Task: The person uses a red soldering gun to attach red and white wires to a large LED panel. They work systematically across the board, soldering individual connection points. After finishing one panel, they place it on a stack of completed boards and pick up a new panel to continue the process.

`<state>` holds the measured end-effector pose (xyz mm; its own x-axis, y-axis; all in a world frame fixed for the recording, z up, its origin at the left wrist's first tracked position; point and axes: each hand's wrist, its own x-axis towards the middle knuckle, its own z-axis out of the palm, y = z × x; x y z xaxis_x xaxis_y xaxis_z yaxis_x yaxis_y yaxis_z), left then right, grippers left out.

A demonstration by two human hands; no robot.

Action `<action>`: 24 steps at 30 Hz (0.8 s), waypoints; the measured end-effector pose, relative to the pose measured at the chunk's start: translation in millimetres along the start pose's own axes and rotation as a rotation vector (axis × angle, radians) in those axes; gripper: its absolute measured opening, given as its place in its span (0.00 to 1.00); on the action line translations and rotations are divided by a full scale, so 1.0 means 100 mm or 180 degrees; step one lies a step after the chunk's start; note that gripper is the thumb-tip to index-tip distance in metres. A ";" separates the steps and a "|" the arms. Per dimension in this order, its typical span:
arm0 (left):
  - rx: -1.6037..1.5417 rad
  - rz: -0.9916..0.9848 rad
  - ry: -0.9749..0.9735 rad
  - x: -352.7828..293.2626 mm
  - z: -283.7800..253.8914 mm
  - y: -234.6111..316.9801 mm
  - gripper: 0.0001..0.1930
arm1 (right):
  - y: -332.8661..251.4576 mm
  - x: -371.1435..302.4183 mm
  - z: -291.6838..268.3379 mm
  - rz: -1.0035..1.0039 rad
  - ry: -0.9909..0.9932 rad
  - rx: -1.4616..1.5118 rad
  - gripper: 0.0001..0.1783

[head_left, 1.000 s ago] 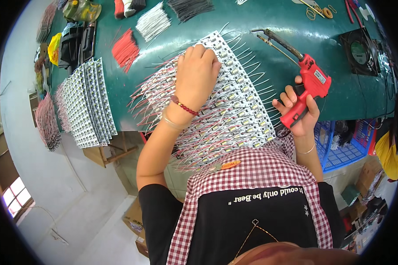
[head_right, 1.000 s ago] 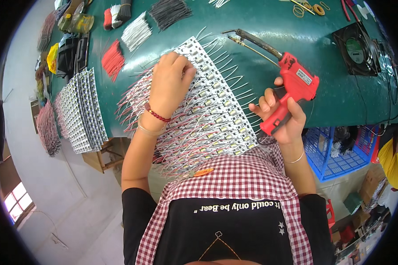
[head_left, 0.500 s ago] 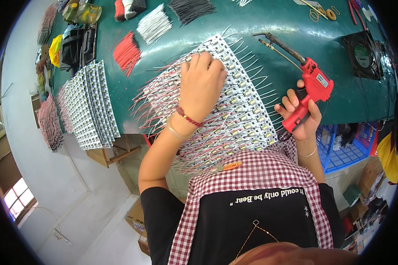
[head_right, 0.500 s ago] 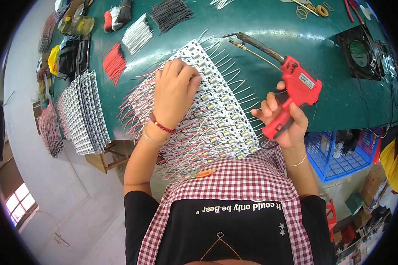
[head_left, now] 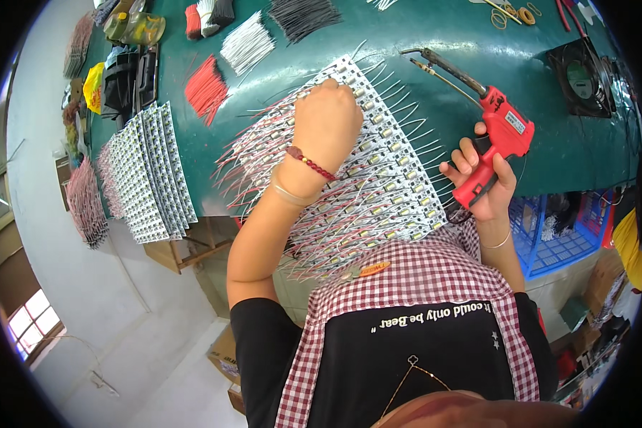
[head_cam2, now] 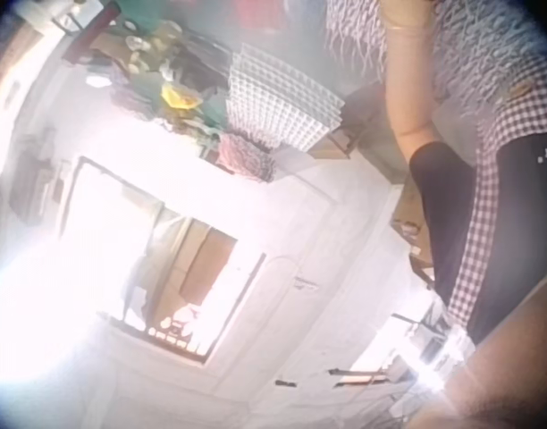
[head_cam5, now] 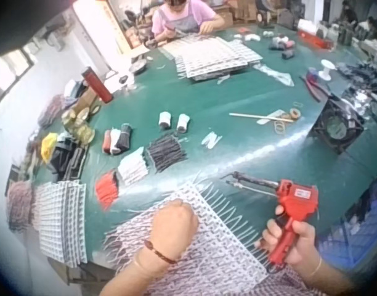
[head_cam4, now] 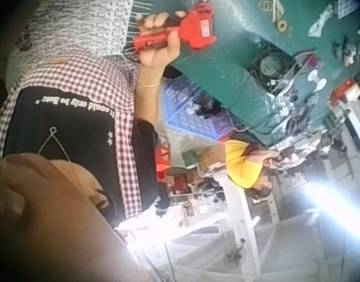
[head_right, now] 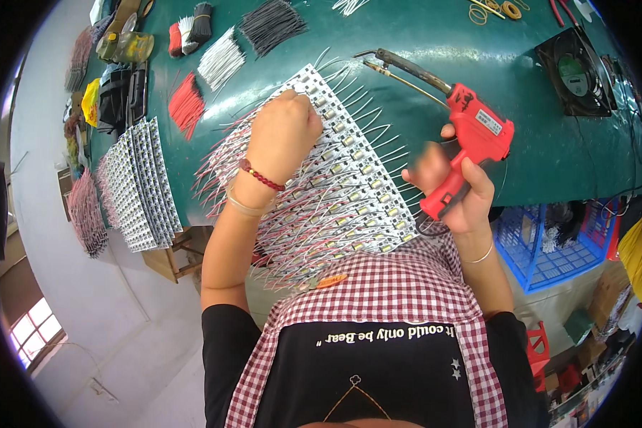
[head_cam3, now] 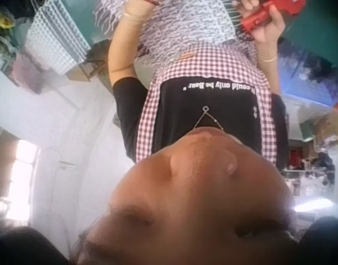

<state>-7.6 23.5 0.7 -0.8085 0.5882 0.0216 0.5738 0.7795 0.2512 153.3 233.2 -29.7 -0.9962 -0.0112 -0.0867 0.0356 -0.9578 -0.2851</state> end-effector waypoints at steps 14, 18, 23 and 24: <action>-0.1123 -0.0212 0.0588 -0.10 -0.08 -0.14 0.07 | -0.01 0.00 0.01 0.0020 -0.0023 0.0017 0.24; -0.0822 -0.0518 0.0930 -0.03 -0.37 -0.55 0.05 | 0.00 -0.01 0.01 0.0014 0.0040 0.0008 0.24; -0.0654 -0.0809 0.0677 0.13 -0.36 -1.16 0.04 | 0.00 0.00 0.02 0.0039 -0.0013 -0.0011 0.24; -0.0499 -0.0637 0.0798 0.16 -0.31 -1.23 0.04 | 0.00 -0.01 0.02 0.0035 -0.0012 -0.0013 0.24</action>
<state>-95.5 -69.5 0.0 -0.9209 0.3409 0.1890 0.3896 0.8199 0.4195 154.2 232.5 -27.9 -0.9960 -0.0227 -0.0863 0.0467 -0.9564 -0.2882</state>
